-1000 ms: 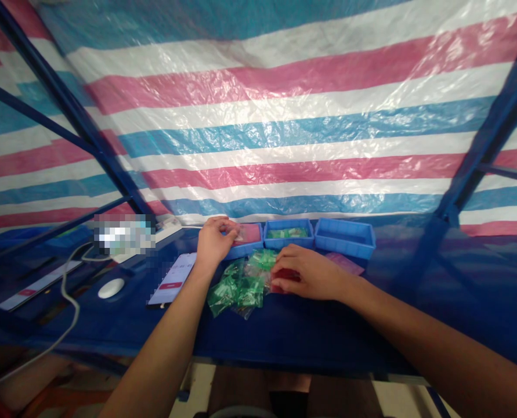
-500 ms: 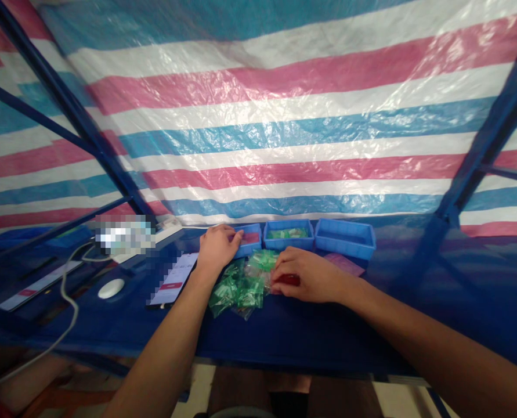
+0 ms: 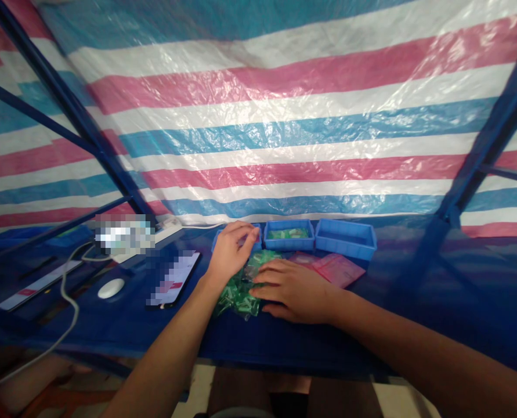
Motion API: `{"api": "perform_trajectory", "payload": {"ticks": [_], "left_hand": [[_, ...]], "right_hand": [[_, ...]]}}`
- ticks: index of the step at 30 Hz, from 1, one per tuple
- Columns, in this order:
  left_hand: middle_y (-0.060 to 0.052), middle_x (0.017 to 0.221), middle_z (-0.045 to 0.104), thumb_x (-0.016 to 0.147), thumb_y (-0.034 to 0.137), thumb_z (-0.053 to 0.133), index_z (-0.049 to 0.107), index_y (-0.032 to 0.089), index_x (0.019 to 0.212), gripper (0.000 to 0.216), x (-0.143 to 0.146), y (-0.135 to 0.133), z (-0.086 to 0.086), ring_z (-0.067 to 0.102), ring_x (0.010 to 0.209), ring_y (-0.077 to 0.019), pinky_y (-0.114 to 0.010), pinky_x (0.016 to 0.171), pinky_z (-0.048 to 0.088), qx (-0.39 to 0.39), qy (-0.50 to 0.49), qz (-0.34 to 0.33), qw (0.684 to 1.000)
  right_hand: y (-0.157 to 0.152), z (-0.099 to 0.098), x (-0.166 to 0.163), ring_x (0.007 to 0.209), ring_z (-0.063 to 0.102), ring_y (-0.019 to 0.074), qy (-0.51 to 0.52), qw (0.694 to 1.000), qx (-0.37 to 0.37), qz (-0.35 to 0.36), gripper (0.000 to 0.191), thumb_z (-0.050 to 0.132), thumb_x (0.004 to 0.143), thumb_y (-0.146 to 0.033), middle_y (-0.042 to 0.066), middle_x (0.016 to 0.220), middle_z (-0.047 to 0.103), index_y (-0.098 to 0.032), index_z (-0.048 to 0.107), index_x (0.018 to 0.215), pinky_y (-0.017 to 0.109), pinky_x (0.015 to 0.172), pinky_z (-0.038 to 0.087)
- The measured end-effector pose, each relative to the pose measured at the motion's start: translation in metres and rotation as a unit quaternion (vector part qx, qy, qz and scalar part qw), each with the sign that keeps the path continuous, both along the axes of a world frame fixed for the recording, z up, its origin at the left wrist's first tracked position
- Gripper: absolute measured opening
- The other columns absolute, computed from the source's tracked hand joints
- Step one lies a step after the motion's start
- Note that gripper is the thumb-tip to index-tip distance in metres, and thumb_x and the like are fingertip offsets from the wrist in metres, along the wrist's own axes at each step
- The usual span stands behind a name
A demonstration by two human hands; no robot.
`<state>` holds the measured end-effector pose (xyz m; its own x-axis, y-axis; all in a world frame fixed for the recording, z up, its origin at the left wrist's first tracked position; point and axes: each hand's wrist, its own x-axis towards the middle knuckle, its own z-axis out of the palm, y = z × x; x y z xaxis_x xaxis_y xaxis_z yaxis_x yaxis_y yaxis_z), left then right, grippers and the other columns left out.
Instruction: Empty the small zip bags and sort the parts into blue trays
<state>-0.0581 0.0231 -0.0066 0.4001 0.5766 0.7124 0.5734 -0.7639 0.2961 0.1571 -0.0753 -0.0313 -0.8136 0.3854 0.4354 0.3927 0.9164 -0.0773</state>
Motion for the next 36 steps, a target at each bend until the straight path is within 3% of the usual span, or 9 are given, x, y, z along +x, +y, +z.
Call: {"api": "perform_trajectory", "payload": {"ticks": [3, 6, 14, 17, 20, 23, 26, 30, 36], "left_hand": [[-0.008, 0.101, 0.076, 0.107, 0.036, 0.056, 0.077, 0.02, 0.09, 0.032, 0.007, -0.005, 0.001, 0.07, 0.101, -0.0227, -0.038, 0.097, 0.053, 0.009, -0.004, -0.035, 0.999], [-0.008, 0.101, 0.076, 0.107, 0.034, 0.056, 0.077, 0.019, 0.091, 0.03, 0.01, -0.008, 0.003, 0.069, 0.101, -0.0231, -0.039, 0.097, 0.053, 0.01, -0.007, -0.043, 0.999], [-0.009, 0.096, 0.076, 0.11, 0.038, 0.049, 0.075, 0.018, 0.093, 0.037, 0.014, -0.018, 0.007, 0.068, 0.099, -0.0241, -0.041, 0.098, 0.052, -0.023, -0.003, -0.072, 0.997], [-0.009, 0.103, 0.078, 0.112, 0.042, 0.041, 0.077, 0.018, 0.1, 0.045, 0.017, -0.022, 0.004, 0.071, 0.103, -0.0245, -0.04, 0.1, 0.052, -0.084, -0.055, -0.093, 0.991], [-0.009, 0.109, 0.079, 0.114, 0.048, 0.029, 0.079, 0.018, 0.105, 0.058, 0.021, -0.024, -0.001, 0.074, 0.104, -0.0239, -0.038, 0.098, 0.056, -0.174, -0.134, -0.133, 0.966], [-0.009, 0.109, 0.079, 0.109, 0.053, 0.047, 0.071, 0.019, 0.131, 0.047, 0.025, -0.022, -0.008, 0.075, 0.096, -0.022, -0.033, 0.087, 0.059, -0.228, -0.154, -0.163, 0.947], [-0.007, 0.104, 0.076, 0.096, 0.044, 0.074, 0.057, 0.023, 0.148, 0.059, 0.028, -0.02, -0.014, 0.073, 0.089, -0.0187, -0.029, 0.083, 0.058, -0.223, -0.129, -0.165, 0.952], [-0.003, 0.089, 0.072, 0.099, 0.035, 0.069, 0.062, 0.02, 0.138, 0.042, 0.03, -0.019, -0.017, 0.07, 0.082, -0.0161, -0.028, 0.079, 0.057, -0.219, -0.104, -0.177, 0.954], [0.001, 0.085, 0.067, 0.094, 0.03, 0.075, 0.052, 0.021, 0.146, 0.058, 0.03, -0.024, -0.012, 0.067, 0.077, -0.0133, -0.025, 0.078, 0.055, -0.225, -0.126, -0.194, 0.947]], "right_hand": [[-0.002, -0.003, -0.007, 0.12, 0.063, 0.0282, -0.011, 0.999, 0.03, -0.018, 0.027, 0.061, 0.104, -0.025, 0.009, 0.122, 0.076, -0.02, 0.072, 0.129, 0.047, 0.107, 0.051], [-0.003, -0.005, -0.011, 0.116, 0.064, 0.028, 0.003, 0.998, 0.049, -0.029, 0.021, 0.061, 0.104, -0.023, 0.01, 0.118, 0.076, -0.019, 0.074, 0.12, 0.047, 0.104, 0.053], [-0.007, 0.001, -0.011, 0.106, 0.069, 0.0257, 0.173, 0.981, 0.062, -0.061, 0.014, 0.06, 0.1, -0.016, 0.009, 0.109, 0.077, -0.021, 0.068, 0.111, 0.045, 0.099, 0.055], [-0.002, 0.006, 0.001, 0.095, 0.07, 0.0246, 0.255, 0.959, 0.024, -0.118, 0.01, 0.06, 0.1, -0.019, 0.007, 0.099, 0.075, -0.024, 0.065, 0.107, 0.042, 0.089, 0.057], [0.01, 0.005, 0.017, 0.087, 0.072, 0.0235, 0.343, 0.914, -0.038, -0.215, 0.007, 0.061, 0.102, -0.029, 0.006, 0.096, 0.075, -0.024, 0.066, 0.105, 0.038, 0.081, 0.057], [0.024, -0.002, 0.031, 0.079, 0.071, 0.0225, 0.396, 0.875, -0.098, -0.261, 0.016, 0.063, 0.102, -0.04, 0.004, 0.09, 0.074, -0.024, 0.068, 0.101, 0.037, 0.076, 0.057], [0.032, -0.007, 0.036, 0.078, 0.071, 0.0229, 0.392, 0.873, -0.131, -0.259, 0.022, 0.064, 0.101, -0.046, 0.004, 0.088, 0.074, -0.024, 0.069, 0.104, 0.037, 0.074, 0.057], [0.033, -0.01, 0.033, 0.082, 0.072, 0.0248, 0.385, 0.878, -0.157, -0.238, 0.032, 0.074, 0.094, -0.051, 0.006, 0.092, 0.076, -0.024, 0.069, 0.112, 0.041, 0.08, 0.06], [0.037, -0.012, 0.035, 0.096, 0.075, 0.0293, 0.43, 0.847, -0.249, -0.187, 0.044, 0.076, 0.092, -0.053, 0.008, 0.111, 0.078, -0.028, 0.068, 0.128, 0.048, 0.09, 0.063]]}}
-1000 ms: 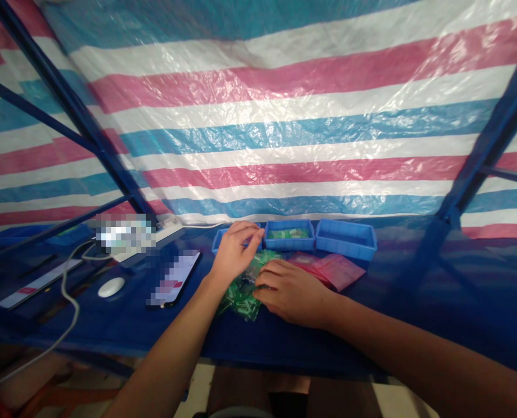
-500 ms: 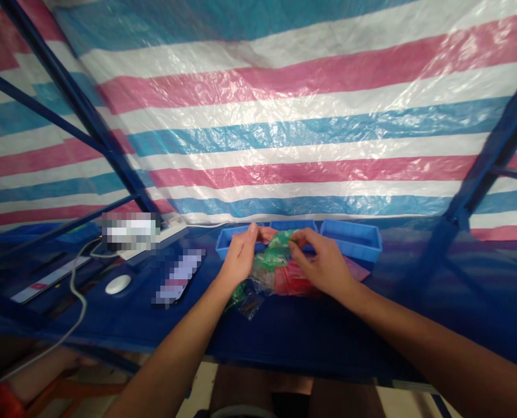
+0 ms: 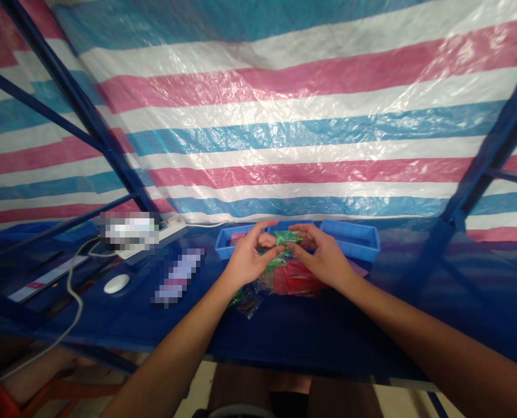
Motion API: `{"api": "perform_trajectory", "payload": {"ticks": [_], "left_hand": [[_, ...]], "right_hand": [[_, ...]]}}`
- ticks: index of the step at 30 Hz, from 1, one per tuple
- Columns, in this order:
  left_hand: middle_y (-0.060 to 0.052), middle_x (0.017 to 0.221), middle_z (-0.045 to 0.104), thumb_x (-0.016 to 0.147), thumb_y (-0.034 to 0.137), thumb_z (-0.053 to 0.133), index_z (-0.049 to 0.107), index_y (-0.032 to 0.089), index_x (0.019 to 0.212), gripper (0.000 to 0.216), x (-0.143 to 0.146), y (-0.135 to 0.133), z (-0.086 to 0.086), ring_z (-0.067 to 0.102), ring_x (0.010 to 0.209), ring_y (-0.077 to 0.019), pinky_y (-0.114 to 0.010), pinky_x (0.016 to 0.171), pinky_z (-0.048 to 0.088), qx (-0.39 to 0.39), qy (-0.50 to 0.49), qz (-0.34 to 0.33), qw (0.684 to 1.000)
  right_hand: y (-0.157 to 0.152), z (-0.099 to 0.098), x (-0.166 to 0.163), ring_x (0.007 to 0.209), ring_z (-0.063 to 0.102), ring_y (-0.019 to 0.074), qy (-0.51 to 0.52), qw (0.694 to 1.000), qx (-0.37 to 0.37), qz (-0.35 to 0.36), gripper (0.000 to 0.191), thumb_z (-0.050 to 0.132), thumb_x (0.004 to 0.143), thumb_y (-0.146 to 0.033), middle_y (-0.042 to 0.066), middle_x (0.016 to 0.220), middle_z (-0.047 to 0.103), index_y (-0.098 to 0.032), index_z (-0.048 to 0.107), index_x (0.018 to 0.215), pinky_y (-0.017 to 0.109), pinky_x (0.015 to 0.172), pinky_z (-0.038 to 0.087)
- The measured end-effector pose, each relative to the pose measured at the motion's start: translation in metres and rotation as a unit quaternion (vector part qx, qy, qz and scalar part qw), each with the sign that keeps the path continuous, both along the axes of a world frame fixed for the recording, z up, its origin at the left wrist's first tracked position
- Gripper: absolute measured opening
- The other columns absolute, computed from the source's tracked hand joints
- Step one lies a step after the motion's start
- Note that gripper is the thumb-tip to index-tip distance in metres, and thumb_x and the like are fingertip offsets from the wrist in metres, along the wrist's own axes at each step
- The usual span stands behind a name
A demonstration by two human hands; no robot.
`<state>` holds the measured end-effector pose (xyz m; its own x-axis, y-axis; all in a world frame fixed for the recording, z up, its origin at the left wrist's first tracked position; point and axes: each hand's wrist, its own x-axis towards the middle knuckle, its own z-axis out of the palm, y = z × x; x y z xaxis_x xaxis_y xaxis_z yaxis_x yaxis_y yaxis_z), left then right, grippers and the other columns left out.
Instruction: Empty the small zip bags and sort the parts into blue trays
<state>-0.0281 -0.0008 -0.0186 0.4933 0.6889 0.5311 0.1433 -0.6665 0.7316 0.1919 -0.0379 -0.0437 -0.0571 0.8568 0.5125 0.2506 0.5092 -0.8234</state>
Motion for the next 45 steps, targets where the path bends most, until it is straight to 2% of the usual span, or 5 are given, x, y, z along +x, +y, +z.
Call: {"api": "perform_trajectory", "payload": {"ticks": [11, 26, 33, 39, 45], "left_hand": [[-0.001, 0.088, 0.073, 0.098, 0.027, 0.067, 0.038, 0.021, 0.159, 0.067, -0.002, -0.007, 0.003, 0.072, 0.081, -0.0149, -0.026, 0.079, 0.055, -0.045, 0.041, -0.073, 0.995], [-0.006, 0.102, 0.077, 0.088, 0.018, 0.075, 0.049, 0.022, 0.151, 0.069, 0.002, -0.004, -0.002, 0.075, 0.091, -0.0185, -0.033, 0.09, 0.06, 0.013, 0.04, -0.031, 0.999], [-0.004, 0.103, 0.079, 0.084, 0.01, 0.069, 0.065, 0.022, 0.136, 0.053, 0.002, -0.006, 0.005, 0.075, 0.089, -0.0187, -0.032, 0.087, 0.059, 0.08, 0.069, 0.0, 0.994], [-0.007, 0.101, 0.08, 0.1, 0.032, 0.066, 0.075, 0.018, 0.111, 0.02, 0.002, -0.009, 0.009, 0.074, 0.089, -0.0202, -0.031, 0.081, 0.057, 0.089, 0.055, 0.005, 0.994], [-0.004, 0.089, 0.079, 0.101, 0.037, 0.066, 0.077, 0.018, 0.095, 0.022, 0.001, -0.005, 0.008, 0.072, 0.079, -0.0185, -0.028, 0.072, 0.053, 0.071, 0.066, 0.023, 0.995]], "right_hand": [[-0.001, 0.004, -0.002, 0.087, 0.072, 0.023, 0.039, 0.995, -0.062, 0.062, 0.036, 0.082, 0.086, -0.053, 0.004, 0.098, 0.077, -0.023, 0.073, 0.102, 0.038, 0.083, 0.058], [-0.001, 0.005, -0.003, 0.096, 0.074, 0.0226, 0.041, 0.992, -0.074, 0.094, 0.029, 0.079, 0.082, -0.033, 0.003, 0.103, 0.077, -0.023, 0.069, 0.107, 0.041, 0.095, 0.058], [-0.004, 0.01, -0.004, 0.098, 0.074, 0.0237, 0.071, 0.984, -0.09, 0.133, 0.036, 0.087, 0.081, -0.046, 0.005, 0.105, 0.079, -0.022, 0.072, 0.104, 0.041, 0.098, 0.057], [-0.005, 0.011, -0.002, 0.096, 0.074, 0.0258, 0.063, 0.992, -0.083, 0.072, 0.038, 0.081, 0.086, -0.059, 0.004, 0.101, 0.081, -0.024, 0.077, 0.101, 0.041, 0.094, 0.057], [-0.003, 0.01, -0.004, 0.095, 0.076, 0.0265, 0.106, 0.991, -0.074, 0.037, 0.04, 0.087, 0.08, -0.056, 0.004, 0.103, 0.082, -0.026, 0.077, 0.104, 0.043, 0.093, 0.06]]}}
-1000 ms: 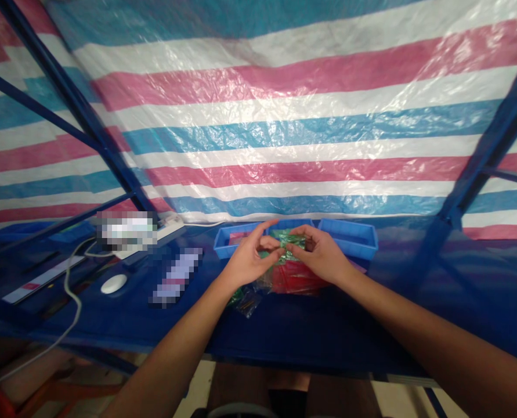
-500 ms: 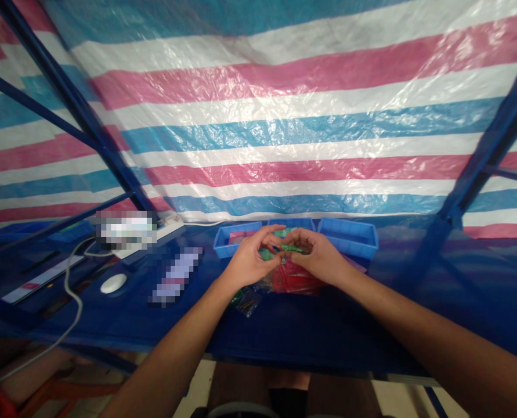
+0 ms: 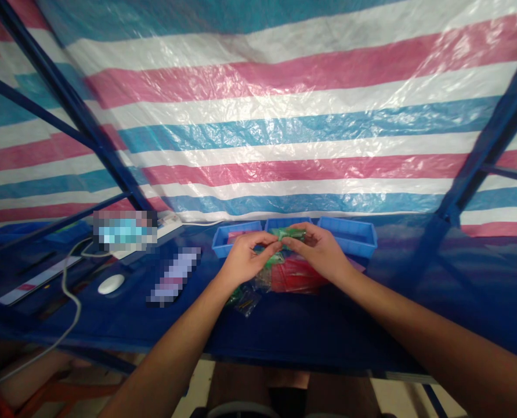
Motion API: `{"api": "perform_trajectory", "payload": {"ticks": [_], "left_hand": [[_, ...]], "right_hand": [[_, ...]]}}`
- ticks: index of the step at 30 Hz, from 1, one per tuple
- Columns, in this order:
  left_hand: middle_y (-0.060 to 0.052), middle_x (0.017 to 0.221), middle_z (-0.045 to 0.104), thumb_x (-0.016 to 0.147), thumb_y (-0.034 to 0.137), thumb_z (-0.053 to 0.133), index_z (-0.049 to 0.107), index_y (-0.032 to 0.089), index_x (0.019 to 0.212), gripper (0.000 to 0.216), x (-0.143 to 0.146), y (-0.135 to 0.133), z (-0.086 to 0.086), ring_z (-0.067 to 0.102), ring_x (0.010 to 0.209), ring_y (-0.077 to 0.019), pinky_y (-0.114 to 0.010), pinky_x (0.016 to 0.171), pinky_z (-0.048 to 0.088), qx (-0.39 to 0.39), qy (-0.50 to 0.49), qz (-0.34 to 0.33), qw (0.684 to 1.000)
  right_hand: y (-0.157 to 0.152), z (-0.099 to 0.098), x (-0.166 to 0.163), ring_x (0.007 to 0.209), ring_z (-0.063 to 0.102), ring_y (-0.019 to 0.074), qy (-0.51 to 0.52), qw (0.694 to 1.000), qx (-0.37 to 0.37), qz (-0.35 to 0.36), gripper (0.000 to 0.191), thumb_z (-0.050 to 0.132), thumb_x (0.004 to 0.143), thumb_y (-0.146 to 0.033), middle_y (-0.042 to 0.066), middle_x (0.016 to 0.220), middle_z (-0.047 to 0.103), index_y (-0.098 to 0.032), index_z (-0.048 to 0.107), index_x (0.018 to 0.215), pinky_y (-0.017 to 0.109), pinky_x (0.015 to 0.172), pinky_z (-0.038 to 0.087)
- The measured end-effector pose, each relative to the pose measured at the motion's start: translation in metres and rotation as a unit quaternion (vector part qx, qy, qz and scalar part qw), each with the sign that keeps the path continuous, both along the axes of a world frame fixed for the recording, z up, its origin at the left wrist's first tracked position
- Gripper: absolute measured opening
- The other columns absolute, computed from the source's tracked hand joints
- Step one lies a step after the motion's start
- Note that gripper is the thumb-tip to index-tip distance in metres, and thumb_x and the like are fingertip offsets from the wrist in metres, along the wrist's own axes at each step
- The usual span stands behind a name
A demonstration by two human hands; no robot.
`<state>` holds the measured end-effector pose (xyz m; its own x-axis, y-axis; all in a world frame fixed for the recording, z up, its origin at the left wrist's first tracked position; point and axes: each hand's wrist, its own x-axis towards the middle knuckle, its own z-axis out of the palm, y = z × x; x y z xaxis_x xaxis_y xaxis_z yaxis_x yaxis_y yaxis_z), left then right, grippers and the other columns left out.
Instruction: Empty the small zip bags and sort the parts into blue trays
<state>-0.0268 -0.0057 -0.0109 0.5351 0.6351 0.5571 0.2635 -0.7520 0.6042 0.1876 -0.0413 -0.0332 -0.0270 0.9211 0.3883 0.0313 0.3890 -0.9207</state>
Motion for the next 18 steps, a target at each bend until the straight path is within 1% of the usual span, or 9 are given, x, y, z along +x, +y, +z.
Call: {"api": "perform_trajectory", "payload": {"ticks": [3, 6, 8, 11, 13, 15, 18], "left_hand": [[-0.005, 0.093, 0.08, 0.098, 0.036, 0.07, 0.077, 0.018, 0.099, 0.019, 0.0005, -0.0007, -0.0015, 0.073, 0.082, -0.019, -0.029, 0.077, 0.055, 0.008, -0.007, -0.002, 1.0], [-0.007, 0.104, 0.081, 0.098, 0.038, 0.071, 0.077, 0.019, 0.108, 0.022, 0.0013, -0.002, -0.0012, 0.075, 0.091, -0.0207, -0.031, 0.084, 0.057, 0.011, -0.016, -0.007, 1.0], [-0.008, 0.107, 0.081, 0.099, 0.039, 0.07, 0.078, 0.019, 0.108, 0.024, 0.0012, -0.0021, -0.0001, 0.076, 0.095, -0.0217, -0.032, 0.086, 0.057, 0.006, -0.017, -0.01, 1.0], [-0.008, 0.107, 0.081, 0.101, 0.041, 0.067, 0.079, 0.02, 0.106, 0.024, 0.0005, -0.0014, 0.0017, 0.076, 0.096, -0.0223, -0.032, 0.085, 0.057, -0.012, -0.016, -0.011, 1.0], [-0.008, 0.105, 0.081, 0.101, 0.041, 0.068, 0.079, 0.019, 0.105, 0.025, 0.0004, -0.0012, 0.002, 0.076, 0.095, -0.0221, -0.031, 0.082, 0.057, -0.027, -0.015, -0.01, 0.999], [-0.008, 0.105, 0.081, 0.099, 0.041, 0.07, 0.078, 0.019, 0.107, 0.024, 0.0008, -0.0011, 0.001, 0.076, 0.094, -0.0218, -0.031, 0.081, 0.057, -0.042, -0.021, -0.01, 0.999], [-0.01, 0.11, 0.081, 0.096, 0.039, 0.075, 0.076, 0.019, 0.117, 0.029, 0.002, 0.0002, -0.0033, 0.077, 0.098, -0.0222, -0.032, 0.086, 0.059, -0.075, -0.047, -0.027, 0.996]], "right_hand": [[0.0008, 0.0018, 0.0001, 0.092, 0.076, 0.025, 0.013, 1.0, -0.008, 0.004, 0.04, 0.09, 0.076, -0.055, 0.005, 0.102, 0.082, -0.025, 0.077, 0.1, 0.042, 0.093, 0.06], [0.0008, 0.0028, 0.0009, 0.094, 0.076, 0.0244, 0.025, 1.0, 0.001, 0.011, 0.041, 0.092, 0.074, -0.053, 0.005, 0.102, 0.082, -0.023, 0.077, 0.098, 0.043, 0.096, 0.058], [0.0006, 0.0024, 0.0016, 0.096, 0.076, 0.0248, 0.024, 1.0, -0.003, 0.011, 0.041, 0.092, 0.074, -0.052, 0.005, 0.103, 0.082, -0.023, 0.077, 0.098, 0.043, 0.096, 0.058], [0.0003, 0.0014, 0.0031, 0.089, 0.076, 0.0245, 0.013, 1.0, -0.024, 0.003, 0.041, 0.089, 0.078, -0.054, 0.005, 0.1, 0.083, -0.024, 0.077, 0.104, 0.041, 0.087, 0.059], [0.0001, 0.0015, 0.0041, 0.086, 0.075, 0.0241, -0.003, 1.0, -0.02, -0.005, 0.039, 0.086, 0.081, -0.055, 0.005, 0.098, 0.082, -0.024, 0.077, 0.104, 0.039, 0.084, 0.058], [0.0003, 0.0023, 0.0048, 0.088, 0.073, 0.0237, -0.026, 1.0, 0.0, -0.012, 0.037, 0.084, 0.083, -0.056, 0.005, 0.098, 0.081, -0.024, 0.076, 0.1, 0.038, 0.084, 0.056], [0.0008, 0.0027, 0.0052, 0.085, 0.07, 0.0226, -0.042, 0.999, 0.015, -0.011, 0.035, 0.083, 0.084, -0.056, 0.004, 0.092, 0.079, -0.023, 0.075, 0.093, 0.036, 0.081, 0.056]]}}
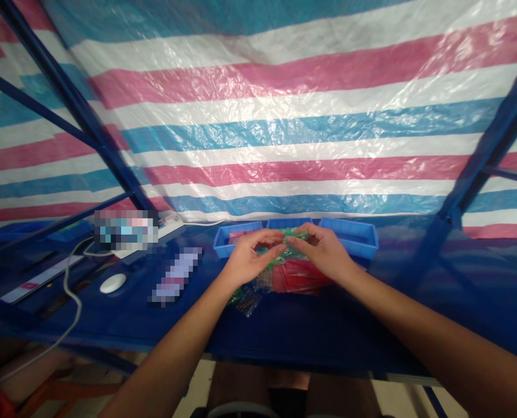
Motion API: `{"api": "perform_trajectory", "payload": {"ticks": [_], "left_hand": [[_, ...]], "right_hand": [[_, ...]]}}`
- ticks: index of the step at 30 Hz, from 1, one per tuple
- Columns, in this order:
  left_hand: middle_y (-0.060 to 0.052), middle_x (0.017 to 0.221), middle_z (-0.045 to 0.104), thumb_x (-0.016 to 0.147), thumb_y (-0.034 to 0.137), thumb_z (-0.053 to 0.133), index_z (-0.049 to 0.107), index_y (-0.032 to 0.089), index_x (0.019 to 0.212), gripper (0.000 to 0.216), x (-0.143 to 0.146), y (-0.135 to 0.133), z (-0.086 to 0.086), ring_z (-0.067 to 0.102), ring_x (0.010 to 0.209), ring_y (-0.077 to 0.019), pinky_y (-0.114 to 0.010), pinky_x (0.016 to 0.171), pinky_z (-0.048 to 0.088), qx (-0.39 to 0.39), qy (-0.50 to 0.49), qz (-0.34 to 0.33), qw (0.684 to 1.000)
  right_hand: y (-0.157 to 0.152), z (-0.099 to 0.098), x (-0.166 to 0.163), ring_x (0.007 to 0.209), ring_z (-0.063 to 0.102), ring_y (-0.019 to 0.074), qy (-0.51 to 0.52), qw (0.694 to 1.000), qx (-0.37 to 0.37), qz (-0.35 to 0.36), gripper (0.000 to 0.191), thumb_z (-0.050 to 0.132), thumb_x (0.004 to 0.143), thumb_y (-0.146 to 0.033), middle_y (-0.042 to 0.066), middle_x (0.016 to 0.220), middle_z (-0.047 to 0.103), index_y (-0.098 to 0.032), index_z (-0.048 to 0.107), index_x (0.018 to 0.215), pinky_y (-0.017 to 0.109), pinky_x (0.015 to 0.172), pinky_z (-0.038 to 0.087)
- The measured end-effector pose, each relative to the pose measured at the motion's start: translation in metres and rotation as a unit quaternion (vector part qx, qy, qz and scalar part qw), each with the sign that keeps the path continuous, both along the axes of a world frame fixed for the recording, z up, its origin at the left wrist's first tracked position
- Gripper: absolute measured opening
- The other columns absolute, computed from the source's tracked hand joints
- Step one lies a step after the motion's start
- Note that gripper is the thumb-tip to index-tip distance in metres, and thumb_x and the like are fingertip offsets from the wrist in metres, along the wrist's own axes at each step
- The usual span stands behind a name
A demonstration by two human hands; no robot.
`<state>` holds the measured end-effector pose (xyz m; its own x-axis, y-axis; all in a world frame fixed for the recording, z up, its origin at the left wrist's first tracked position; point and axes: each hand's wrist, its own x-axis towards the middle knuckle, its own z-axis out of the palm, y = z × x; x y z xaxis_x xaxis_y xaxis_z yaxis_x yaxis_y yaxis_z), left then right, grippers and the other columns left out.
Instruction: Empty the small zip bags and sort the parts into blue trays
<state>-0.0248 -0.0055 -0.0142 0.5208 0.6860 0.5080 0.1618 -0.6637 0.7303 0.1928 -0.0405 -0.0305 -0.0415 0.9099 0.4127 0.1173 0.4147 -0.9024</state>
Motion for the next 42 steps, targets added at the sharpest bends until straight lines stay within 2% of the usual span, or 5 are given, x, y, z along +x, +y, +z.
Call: {"api": "perform_trajectory", "payload": {"ticks": [6, 19, 27, 36, 42], "left_hand": [[-0.01, 0.106, 0.081, 0.092, 0.034, 0.079, 0.074, 0.017, 0.118, 0.032, 0.0, 0.006, -0.008, 0.078, 0.096, -0.0219, -0.033, 0.089, 0.06, -0.028, -0.025, -0.019, 0.999], [-0.011, 0.108, 0.078, 0.099, 0.029, 0.07, 0.081, 0.018, 0.108, 0.018, -0.002, 0.007, 0.0, 0.073, 0.1, -0.0226, -0.033, 0.089, 0.057, 0.071, 0.001, -0.026, 0.997], [-0.01, 0.107, 0.077, 0.096, 0.033, 0.075, 0.079, 0.018, 0.111, 0.022, 0.0, 0.002, 0.004, 0.072, 0.099, -0.021, -0.031, 0.087, 0.056, 0.058, 0.003, -0.024, 0.998], [-0.011, 0.112, 0.078, 0.094, 0.033, 0.077, 0.075, 0.02, 0.123, 0.032, 0.0, 0.0, 0.001, 0.074, 0.098, -0.0215, -0.032, 0.087, 0.058, 0.052, -0.005, -0.028, 0.998], [-0.01, 0.104, 0.08, 0.097, 0.038, 0.074, 0.081, 0.019, 0.106, 0.022, -0.002, 0.002, 0.003, 0.074, 0.095, -0.0212, -0.032, 0.087, 0.057, 0.073, -0.015, -0.005, 0.997]], "right_hand": [[0.0, -0.004, -0.002, 0.091, 0.072, 0.0243, 0.005, 0.999, 0.007, 0.032, 0.032, 0.082, 0.087, -0.053, 0.004, 0.1, 0.08, -0.026, 0.078, 0.102, 0.039, 0.086, 0.057], [0.003, -0.005, -0.003, 0.093, 0.07, 0.0213, 0.023, 0.999, -0.001, 0.05, 0.037, 0.09, 0.08, -0.047, 0.002, 0.098, 0.074, -0.025, 0.069, 0.101, 0.037, 0.091, 0.056], [0.001, -0.006, -0.004, 0.074, 0.059, 0.0164, 0.004, 0.999, 0.001, 0.05, 0.033, 0.086, 0.083, -0.048, -0.002, 0.083, 0.064, -0.025, 0.065, 0.094, 0.031, 0.072, 0.049], [0.003, -0.008, -0.002, 0.078, 0.059, 0.017, -0.001, 0.996, -0.029, 0.088, 0.032, 0.085, 0.084, -0.046, -0.002, 0.085, 0.063, -0.024, 0.062, 0.087, 0.032, 0.077, 0.05], [0.0, -0.004, -0.004, 0.091, 0.068, 0.0208, 0.029, 0.997, -0.025, 0.064, 0.031, 0.087, 0.082, -0.046, 0.001, 0.096, 0.073, -0.025, 0.07, 0.096, 0.036, 0.089, 0.054]]}}
